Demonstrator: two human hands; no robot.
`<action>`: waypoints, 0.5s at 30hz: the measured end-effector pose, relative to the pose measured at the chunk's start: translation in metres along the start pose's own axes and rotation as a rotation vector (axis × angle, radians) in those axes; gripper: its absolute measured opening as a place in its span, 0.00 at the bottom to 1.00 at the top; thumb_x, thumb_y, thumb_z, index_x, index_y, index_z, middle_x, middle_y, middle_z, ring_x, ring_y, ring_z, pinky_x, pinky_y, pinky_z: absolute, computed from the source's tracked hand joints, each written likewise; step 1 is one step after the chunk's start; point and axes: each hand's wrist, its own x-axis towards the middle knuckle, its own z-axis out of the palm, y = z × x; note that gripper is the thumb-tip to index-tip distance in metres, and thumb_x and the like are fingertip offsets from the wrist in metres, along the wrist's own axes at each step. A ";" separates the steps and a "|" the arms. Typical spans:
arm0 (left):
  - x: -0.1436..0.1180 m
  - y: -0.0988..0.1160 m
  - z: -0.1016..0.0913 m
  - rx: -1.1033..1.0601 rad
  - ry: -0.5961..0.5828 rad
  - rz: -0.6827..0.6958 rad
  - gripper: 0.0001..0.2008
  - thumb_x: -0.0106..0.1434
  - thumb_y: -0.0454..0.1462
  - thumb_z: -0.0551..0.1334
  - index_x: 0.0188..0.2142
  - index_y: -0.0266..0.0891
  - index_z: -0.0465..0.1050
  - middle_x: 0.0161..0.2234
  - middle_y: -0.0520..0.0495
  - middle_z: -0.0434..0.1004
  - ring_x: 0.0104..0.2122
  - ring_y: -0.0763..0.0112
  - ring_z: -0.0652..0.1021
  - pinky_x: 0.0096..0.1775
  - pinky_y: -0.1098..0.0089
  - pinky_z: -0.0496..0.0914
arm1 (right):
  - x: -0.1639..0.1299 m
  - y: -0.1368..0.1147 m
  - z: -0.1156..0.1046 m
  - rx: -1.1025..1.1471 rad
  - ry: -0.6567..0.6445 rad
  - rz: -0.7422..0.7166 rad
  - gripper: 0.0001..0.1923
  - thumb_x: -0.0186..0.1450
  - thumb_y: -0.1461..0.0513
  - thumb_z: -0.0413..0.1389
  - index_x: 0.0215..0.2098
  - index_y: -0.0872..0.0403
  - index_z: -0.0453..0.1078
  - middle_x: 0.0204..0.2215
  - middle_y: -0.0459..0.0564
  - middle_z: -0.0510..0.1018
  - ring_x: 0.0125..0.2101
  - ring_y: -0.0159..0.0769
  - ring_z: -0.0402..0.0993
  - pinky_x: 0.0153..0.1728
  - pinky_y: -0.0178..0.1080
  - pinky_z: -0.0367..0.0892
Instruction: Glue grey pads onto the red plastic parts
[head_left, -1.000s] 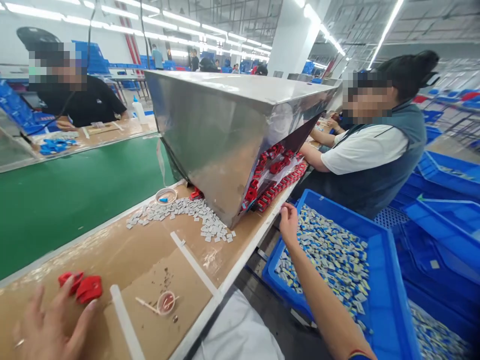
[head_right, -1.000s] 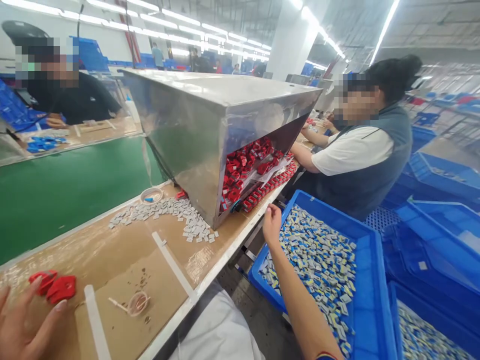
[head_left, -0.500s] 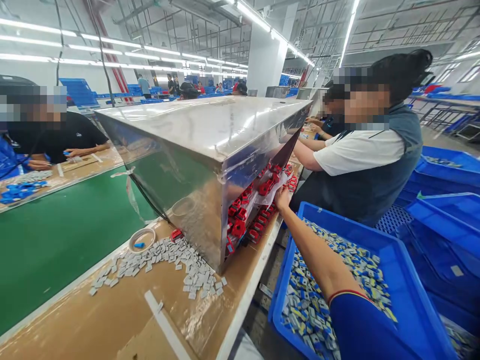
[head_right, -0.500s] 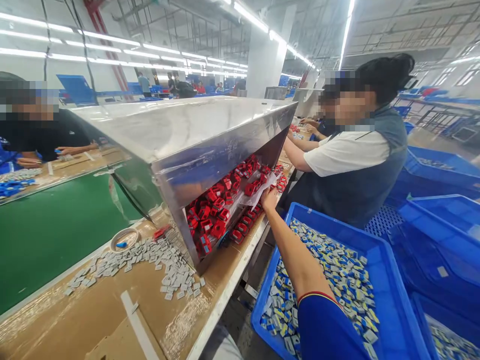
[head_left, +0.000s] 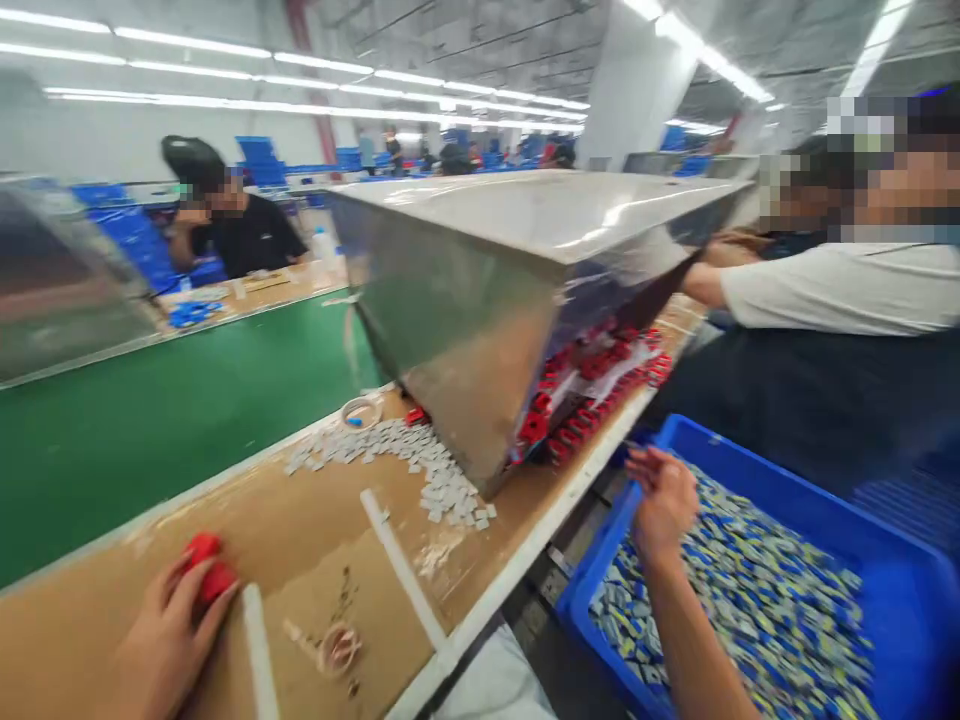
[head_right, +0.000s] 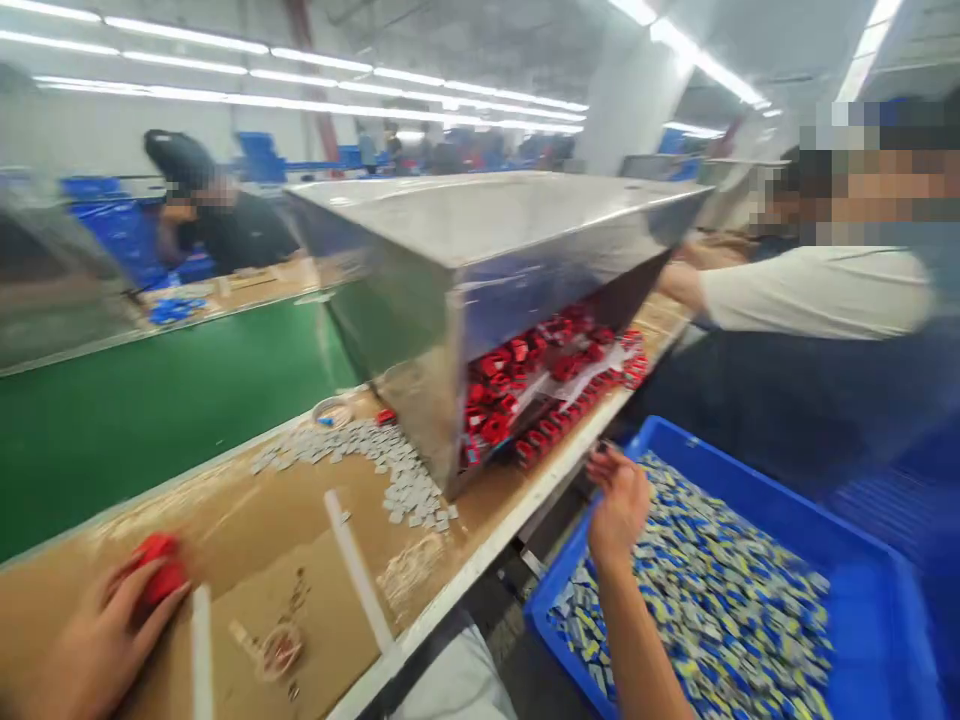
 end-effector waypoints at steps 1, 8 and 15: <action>-0.005 0.001 -0.003 -0.035 -0.004 -0.047 0.15 0.61 0.52 0.57 0.35 0.48 0.77 0.46 0.46 0.78 0.39 0.53 0.80 0.32 0.58 0.75 | -0.030 -0.003 -0.010 -0.023 -0.047 -0.034 0.29 0.63 0.38 0.54 0.40 0.56 0.68 0.32 0.50 0.76 0.29 0.35 0.73 0.35 0.41 0.68; -0.023 0.021 -0.037 -0.731 -0.072 -0.539 0.19 0.51 0.53 0.70 0.32 0.40 0.76 0.30 0.49 0.76 0.30 0.67 0.75 0.31 0.70 0.71 | -0.158 -0.021 -0.017 -0.176 -0.518 0.002 0.32 0.62 0.36 0.57 0.36 0.57 0.73 0.28 0.52 0.79 0.26 0.38 0.75 0.32 0.41 0.70; -0.085 0.052 -0.050 -1.404 -0.134 -0.892 0.29 0.64 0.62 0.55 0.39 0.38 0.70 0.20 0.58 0.65 0.12 0.81 0.57 0.14 0.79 0.51 | -0.210 -0.021 0.017 -0.162 -0.931 0.038 0.28 0.64 0.39 0.57 0.36 0.54 0.76 0.30 0.55 0.82 0.29 0.42 0.80 0.31 0.42 0.77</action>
